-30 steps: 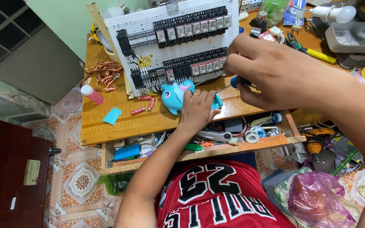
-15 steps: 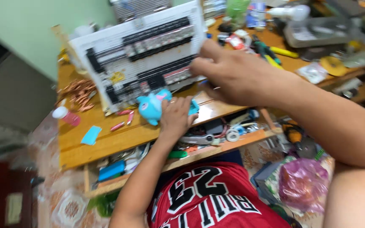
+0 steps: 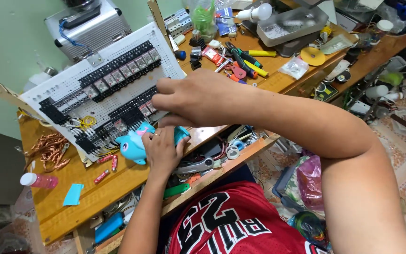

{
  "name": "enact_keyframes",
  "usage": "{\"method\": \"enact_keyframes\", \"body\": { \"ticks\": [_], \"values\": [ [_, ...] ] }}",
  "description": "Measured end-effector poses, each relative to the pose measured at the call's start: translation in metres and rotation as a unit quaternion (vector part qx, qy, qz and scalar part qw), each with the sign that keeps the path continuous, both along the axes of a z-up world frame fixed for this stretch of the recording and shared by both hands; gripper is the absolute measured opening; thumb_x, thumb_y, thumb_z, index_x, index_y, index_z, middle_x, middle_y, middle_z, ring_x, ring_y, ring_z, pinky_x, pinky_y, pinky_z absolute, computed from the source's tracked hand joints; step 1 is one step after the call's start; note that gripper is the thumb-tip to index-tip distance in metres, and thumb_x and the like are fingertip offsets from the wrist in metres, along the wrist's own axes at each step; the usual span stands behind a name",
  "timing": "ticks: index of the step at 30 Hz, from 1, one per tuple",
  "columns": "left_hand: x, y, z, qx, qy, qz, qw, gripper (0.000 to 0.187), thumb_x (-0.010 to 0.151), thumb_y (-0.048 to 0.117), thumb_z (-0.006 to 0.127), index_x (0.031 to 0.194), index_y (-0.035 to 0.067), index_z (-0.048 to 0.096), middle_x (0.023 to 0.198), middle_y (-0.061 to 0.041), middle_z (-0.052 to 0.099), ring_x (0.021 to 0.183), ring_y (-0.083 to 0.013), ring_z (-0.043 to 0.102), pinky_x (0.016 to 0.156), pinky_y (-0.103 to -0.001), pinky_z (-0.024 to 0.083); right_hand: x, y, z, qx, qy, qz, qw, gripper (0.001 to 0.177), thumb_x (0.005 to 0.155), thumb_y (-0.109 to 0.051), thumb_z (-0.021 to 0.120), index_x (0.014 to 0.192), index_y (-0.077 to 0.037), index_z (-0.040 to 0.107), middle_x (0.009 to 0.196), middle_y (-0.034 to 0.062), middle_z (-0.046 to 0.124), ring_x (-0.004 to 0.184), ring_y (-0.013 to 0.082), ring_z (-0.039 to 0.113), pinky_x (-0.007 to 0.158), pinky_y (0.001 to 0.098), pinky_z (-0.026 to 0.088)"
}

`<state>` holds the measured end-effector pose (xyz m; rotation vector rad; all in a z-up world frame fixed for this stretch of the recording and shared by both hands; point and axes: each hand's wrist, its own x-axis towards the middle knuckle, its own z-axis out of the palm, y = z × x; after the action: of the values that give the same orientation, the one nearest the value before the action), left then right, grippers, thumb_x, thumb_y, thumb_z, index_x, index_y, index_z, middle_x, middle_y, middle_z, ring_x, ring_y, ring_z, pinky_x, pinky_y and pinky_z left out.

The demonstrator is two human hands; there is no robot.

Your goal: Repairing a blue plastic electronic device using a screwdriver on a workbench

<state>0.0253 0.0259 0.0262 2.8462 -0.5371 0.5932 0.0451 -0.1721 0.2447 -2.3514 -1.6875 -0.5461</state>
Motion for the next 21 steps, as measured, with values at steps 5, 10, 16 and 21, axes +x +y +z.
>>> {"method": "enact_keyframes", "body": {
  "ticks": [5, 10, 16, 21],
  "values": [
    [0.004, 0.001, -0.007, -0.030, -0.018, 0.000, 0.999, 0.060, 0.093, 0.049, 0.068, 0.141, 0.017, 0.057, 0.094, -0.007, 0.074, 0.087, -0.0287, 0.066, 0.079, -0.045, 0.032, -0.004, -0.003, 0.016, 0.018, 0.068, 0.084, 0.994, 0.028, 0.083, -0.001, 0.055, 0.111, -0.003, 0.050, 0.112, 0.0201, 0.046, 0.079, 0.0382, 0.056, 0.067, 0.0511, 0.046],
    [0.008, 0.002, -0.016, -0.029, -0.030, -0.008, 0.999, 0.059, 0.090, 0.051, 0.069, 0.139, 0.020, 0.058, 0.102, -0.002, 0.075, 0.085, -0.0265, 0.067, 0.076, -0.044, 0.031, -0.003, 0.002, 0.015, -0.048, 0.006, -0.042, 0.998, 0.018, 0.102, -0.024, 0.061, 0.105, -0.008, 0.054, 0.108, 0.0164, 0.050, 0.053, 0.0355, 0.056, 0.041, 0.0498, 0.045],
    [0.007, 0.001, -0.017, -0.021, -0.009, -0.004, 1.000, 0.061, 0.089, 0.050, 0.071, 0.139, 0.017, 0.058, 0.123, -0.002, 0.073, 0.093, -0.0268, 0.068, 0.083, -0.046, 0.034, 0.000, 0.000, 0.006, -0.073, -0.077, -0.082, 0.991, 0.030, 0.104, -0.042, 0.065, 0.099, -0.013, 0.062, 0.096, 0.0086, 0.055, 0.062, 0.0337, 0.062, 0.045, 0.0478, 0.049],
    [0.006, 0.001, -0.014, -0.024, 0.020, 0.008, 1.000, 0.061, 0.092, 0.052, 0.067, 0.142, 0.017, 0.057, 0.119, -0.002, 0.075, 0.092, -0.0268, 0.066, 0.082, -0.044, 0.033, -0.003, 0.000, 0.017, -0.062, -0.047, -0.030, 0.997, 0.025, 0.095, -0.023, 0.064, 0.114, -0.010, 0.057, 0.110, 0.0139, 0.053, 0.068, 0.0338, 0.061, 0.046, 0.0463, 0.051]
  ]
}}
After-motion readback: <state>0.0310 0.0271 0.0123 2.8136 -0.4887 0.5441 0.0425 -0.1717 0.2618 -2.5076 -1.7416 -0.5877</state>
